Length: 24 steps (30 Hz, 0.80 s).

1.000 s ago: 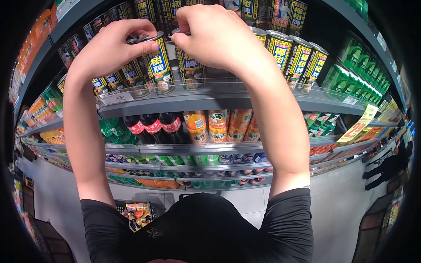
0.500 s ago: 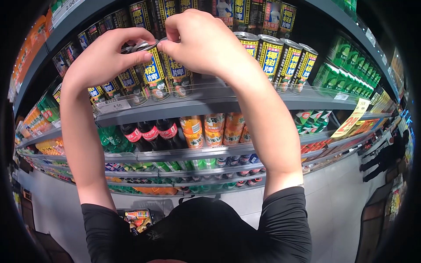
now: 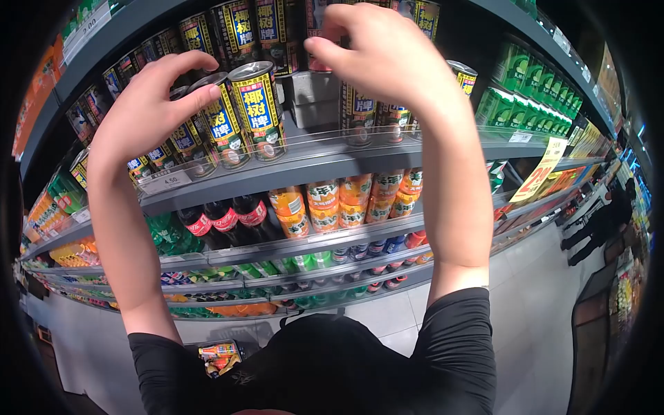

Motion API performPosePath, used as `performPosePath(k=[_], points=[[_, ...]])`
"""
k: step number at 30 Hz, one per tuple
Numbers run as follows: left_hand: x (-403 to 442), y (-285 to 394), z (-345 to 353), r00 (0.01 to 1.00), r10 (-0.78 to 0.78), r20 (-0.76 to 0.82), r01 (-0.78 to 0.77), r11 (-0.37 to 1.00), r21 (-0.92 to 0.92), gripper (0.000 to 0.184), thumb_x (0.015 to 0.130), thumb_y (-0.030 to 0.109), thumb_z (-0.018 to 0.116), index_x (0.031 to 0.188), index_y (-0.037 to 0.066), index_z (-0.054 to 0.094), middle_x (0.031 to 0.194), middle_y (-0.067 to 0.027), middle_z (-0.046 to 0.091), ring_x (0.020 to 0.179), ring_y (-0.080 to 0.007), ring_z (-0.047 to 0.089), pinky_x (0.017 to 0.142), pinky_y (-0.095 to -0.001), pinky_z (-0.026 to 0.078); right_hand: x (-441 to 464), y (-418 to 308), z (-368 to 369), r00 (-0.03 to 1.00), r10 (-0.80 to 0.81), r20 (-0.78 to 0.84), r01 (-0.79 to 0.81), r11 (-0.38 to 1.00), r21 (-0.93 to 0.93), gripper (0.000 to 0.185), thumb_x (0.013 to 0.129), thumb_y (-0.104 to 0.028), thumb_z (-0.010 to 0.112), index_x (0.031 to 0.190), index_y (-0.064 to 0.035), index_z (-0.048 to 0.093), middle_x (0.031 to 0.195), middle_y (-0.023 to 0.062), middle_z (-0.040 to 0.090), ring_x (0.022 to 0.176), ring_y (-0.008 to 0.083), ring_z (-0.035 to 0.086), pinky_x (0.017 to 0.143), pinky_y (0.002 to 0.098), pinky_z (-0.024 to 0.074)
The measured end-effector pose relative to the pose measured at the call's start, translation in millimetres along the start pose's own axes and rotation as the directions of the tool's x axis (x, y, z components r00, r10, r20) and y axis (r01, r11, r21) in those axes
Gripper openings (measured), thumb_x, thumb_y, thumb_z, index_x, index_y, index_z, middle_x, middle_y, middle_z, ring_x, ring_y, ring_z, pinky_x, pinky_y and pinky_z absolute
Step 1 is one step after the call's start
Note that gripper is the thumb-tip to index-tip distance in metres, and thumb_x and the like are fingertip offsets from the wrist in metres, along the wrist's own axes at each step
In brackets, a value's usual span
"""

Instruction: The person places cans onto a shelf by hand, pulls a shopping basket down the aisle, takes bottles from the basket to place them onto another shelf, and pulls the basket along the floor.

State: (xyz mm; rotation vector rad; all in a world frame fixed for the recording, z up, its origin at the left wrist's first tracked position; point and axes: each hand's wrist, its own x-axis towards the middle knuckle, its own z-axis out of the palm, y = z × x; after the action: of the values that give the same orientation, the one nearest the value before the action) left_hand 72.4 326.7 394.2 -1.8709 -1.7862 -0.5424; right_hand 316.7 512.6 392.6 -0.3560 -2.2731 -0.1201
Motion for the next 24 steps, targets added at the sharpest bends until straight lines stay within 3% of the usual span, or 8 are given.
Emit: performPosePath(k=[1, 2, 5, 6, 9, 12, 15, 24], points=[[1, 3, 2, 0.999, 0.033, -0.031, -0.033, 0.999, 0.008, 0.04, 0.098, 0.03, 0.072, 0.128, 0.003, 0.066, 0.123, -0.0162, 0.07, 0.116, -0.0325, 0.066, 0.101, -0.0416, 0.051, -2, 9, -6, 0.999, 0.022, 0.032, -0.021, 1.0, -0.024, 0.034, 0.099, -0.034, 0.07, 0.097, -0.0001, 0.067, 0.079, 0.0111, 0.067, 0.07, 0.0204, 0.062, 0.067, 0.0368, 0.0506], [4, 10, 5, 0.996, 0.066, -0.06, -0.065, 0.998, 0.017, 0.041, 0.098, 0.031, 0.072, 0.128, 0.004, 0.066, 0.123, -0.0165, 0.07, 0.116, -0.0335, 0.066, 0.102, -0.0423, 0.05, -3, 13, -16, 0.989, 0.093, 0.116, -0.088, 0.995, -0.048, 0.04, 0.094, -0.039, 0.071, 0.098, 0.001, 0.072, 0.083, 0.0167, 0.073, 0.077, 0.0318, 0.071, 0.073, 0.042, 0.0552], [13, 28, 18, 0.987, 0.131, -0.096, -0.131, 0.991, 0.004, 0.04, 0.099, 0.032, 0.07, 0.126, 0.004, 0.066, 0.118, -0.0175, 0.07, 0.114, -0.0365, 0.065, 0.101, -0.0437, 0.051, -5, 22, -22, 0.951, 0.15, 0.269, -0.135, 0.988, -0.075, 0.04, 0.094, -0.039, 0.073, 0.099, 0.0008, 0.071, 0.08, 0.0148, 0.071, 0.074, 0.0282, 0.07, 0.069, 0.0405, 0.0548], [16, 33, 21, 0.988, 0.13, -0.084, -0.131, 0.991, 0.001, 0.039, 0.099, 0.032, 0.07, 0.125, 0.004, 0.066, 0.117, -0.0177, 0.071, 0.114, -0.0367, 0.065, 0.1, -0.0437, 0.051, -4, 25, -23, 0.925, 0.196, 0.326, -0.179, 0.981, -0.08, 0.045, 0.094, -0.043, 0.078, 0.103, -0.0002, 0.065, 0.088, 0.0108, 0.067, 0.083, 0.0205, 0.062, 0.075, 0.0374, 0.0509], [24, 34, 28, 0.992, 0.12, -0.034, -0.12, 0.993, -0.014, 0.032, 0.1, 0.03, 0.067, 0.118, 0.004, 0.065, 0.107, -0.0187, 0.072, 0.105, -0.0371, 0.067, 0.092, -0.0446, 0.053, -11, 28, -16, 0.969, 0.095, 0.23, -0.081, 0.994, -0.069, 0.045, 0.092, -0.04, 0.08, 0.104, -0.0002, 0.064, 0.09, 0.0095, 0.068, 0.082, 0.0198, 0.061, 0.075, 0.037, 0.0511], [29, 34, 30, 0.996, 0.084, 0.01, -0.083, 0.994, -0.077, 0.028, 0.101, 0.028, 0.066, 0.114, 0.003, 0.063, 0.1, -0.0181, 0.071, 0.095, -0.0359, 0.068, 0.085, -0.0443, 0.053, -1, 14, -22, 0.919, 0.226, 0.324, -0.206, 0.974, -0.095, 0.04, 0.089, -0.036, 0.079, 0.1, 0.0002, 0.068, 0.084, 0.0153, 0.07, 0.078, 0.028, 0.07, 0.07, 0.0409, 0.0542], [32, 30, 32, 0.995, 0.097, 0.015, -0.094, 0.988, -0.124, 0.026, 0.101, 0.026, 0.064, 0.113, 0.003, 0.062, 0.095, -0.0166, 0.069, 0.087, -0.0324, 0.067, 0.08, -0.0426, 0.053, 2, 16, -6, 0.975, 0.055, 0.214, -0.056, 0.998, 0.002, 0.04, 0.088, -0.037, 0.08, 0.099, -0.0001, 0.069, 0.085, 0.0155, 0.071, 0.082, 0.0299, 0.07, 0.073, 0.0422, 0.054], [33, 29, 34, 0.998, 0.056, 0.027, -0.051, 0.985, -0.162, 0.025, 0.102, 0.024, 0.064, 0.113, 0.001, 0.061, 0.091, -0.0141, 0.067, 0.082, -0.0259, 0.063, 0.077, -0.0386, 0.051, 11, -12, 13, 0.976, 0.019, 0.218, -0.049, 0.99, 0.133, 0.042, 0.089, -0.042, 0.079, 0.091, -0.0015, 0.069, 0.075, 0.0137, 0.067, 0.07, 0.0247, 0.067, 0.064, 0.0386, 0.052]])
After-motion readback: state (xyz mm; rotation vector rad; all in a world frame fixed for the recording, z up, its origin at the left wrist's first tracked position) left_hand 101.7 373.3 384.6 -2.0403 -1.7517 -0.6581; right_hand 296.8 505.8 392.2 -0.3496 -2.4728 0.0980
